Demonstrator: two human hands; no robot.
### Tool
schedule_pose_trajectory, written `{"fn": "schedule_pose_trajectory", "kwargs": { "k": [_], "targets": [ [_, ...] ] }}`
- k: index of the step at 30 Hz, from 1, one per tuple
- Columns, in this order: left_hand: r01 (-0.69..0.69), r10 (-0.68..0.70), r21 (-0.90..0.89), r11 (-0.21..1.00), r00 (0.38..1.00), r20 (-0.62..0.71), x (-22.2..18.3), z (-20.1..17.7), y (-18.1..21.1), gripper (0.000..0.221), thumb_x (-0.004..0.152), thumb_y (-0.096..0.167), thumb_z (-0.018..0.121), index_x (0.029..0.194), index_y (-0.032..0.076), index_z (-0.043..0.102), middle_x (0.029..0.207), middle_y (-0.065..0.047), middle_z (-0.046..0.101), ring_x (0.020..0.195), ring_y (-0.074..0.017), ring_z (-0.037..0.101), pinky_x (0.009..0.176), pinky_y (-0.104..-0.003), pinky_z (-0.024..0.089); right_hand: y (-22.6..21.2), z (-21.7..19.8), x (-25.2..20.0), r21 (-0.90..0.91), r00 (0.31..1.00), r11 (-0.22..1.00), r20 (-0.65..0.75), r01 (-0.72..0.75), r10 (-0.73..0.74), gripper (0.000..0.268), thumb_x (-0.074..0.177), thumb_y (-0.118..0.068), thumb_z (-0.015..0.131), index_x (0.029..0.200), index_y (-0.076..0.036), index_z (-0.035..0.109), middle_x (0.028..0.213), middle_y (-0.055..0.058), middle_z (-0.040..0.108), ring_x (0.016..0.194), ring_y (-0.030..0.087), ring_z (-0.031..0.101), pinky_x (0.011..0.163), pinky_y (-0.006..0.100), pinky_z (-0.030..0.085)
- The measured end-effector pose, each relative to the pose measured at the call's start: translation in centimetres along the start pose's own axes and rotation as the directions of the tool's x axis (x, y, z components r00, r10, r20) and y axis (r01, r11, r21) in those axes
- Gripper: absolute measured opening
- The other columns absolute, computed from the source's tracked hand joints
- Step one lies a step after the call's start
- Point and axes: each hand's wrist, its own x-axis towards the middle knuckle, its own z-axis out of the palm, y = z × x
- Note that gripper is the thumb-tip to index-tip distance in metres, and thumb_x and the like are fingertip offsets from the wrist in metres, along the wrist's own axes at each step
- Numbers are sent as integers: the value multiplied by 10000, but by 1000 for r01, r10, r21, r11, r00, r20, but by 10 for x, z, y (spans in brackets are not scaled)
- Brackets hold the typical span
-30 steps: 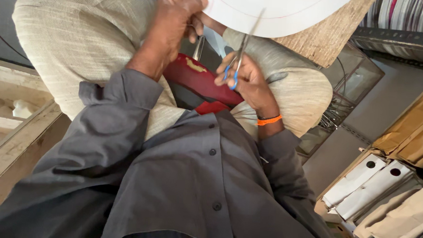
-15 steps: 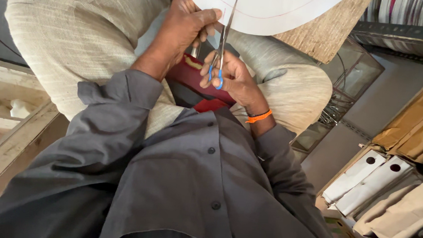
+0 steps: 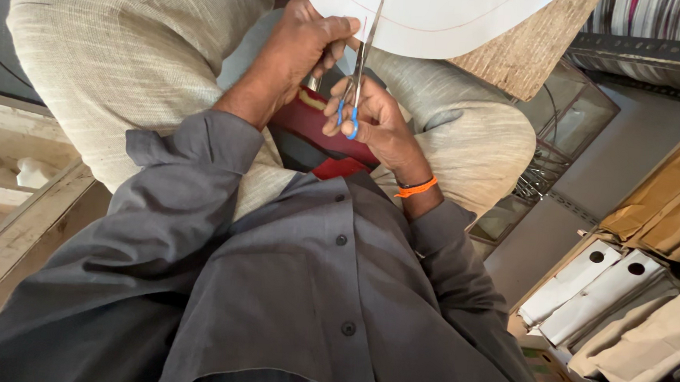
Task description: The person cuts a large piece of white paper with a pair of shears while holding it by hand on a wooden surface.
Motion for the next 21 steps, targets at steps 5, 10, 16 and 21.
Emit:
{"fn": "schedule_pose_trajectory", "kwargs": {
  "k": [5,10,16,21],
  "targets": [
    [18,-18,-45,999,1000,-18,2,-1,-1,239,933,193,704,855,-29,750,607,2,596,448,-66,496,381,-226,359,0,-4,-6,9,1000,1000,10,-7,6,580,924,-266,831,1360,-24,534,1175,98,667,1006,207,702,948,343,587],
    [36,-37,-48,998,999,-28,2,-1,0,232,907,191,710,842,-29,744,613,-8,612,439,-72,500,380,-229,366,-1,-4,-8,24,1000,1000,0,5,-5,569,928,-253,821,1365,-26,535,1174,95,663,1003,205,696,946,337,573],
    [65,-66,-40,997,997,-27,1,-2,0,232,910,190,687,852,-26,749,616,-10,603,435,-72,488,370,-230,357,-2,-3,-5,18,1000,1000,-15,-15,15,549,923,-235,822,1345,-27,539,1160,97,672,994,206,710,943,341,587],
    [-14,11,-61,998,999,-50,2,3,-1,203,937,201,728,930,-1,720,720,-36,680,490,-66,548,380,-224,390,1,-2,-6,-25,999,1000,-33,-13,12,547,923,-228,830,1343,-32,540,1158,99,677,991,205,720,940,332,592]
  ]
}}
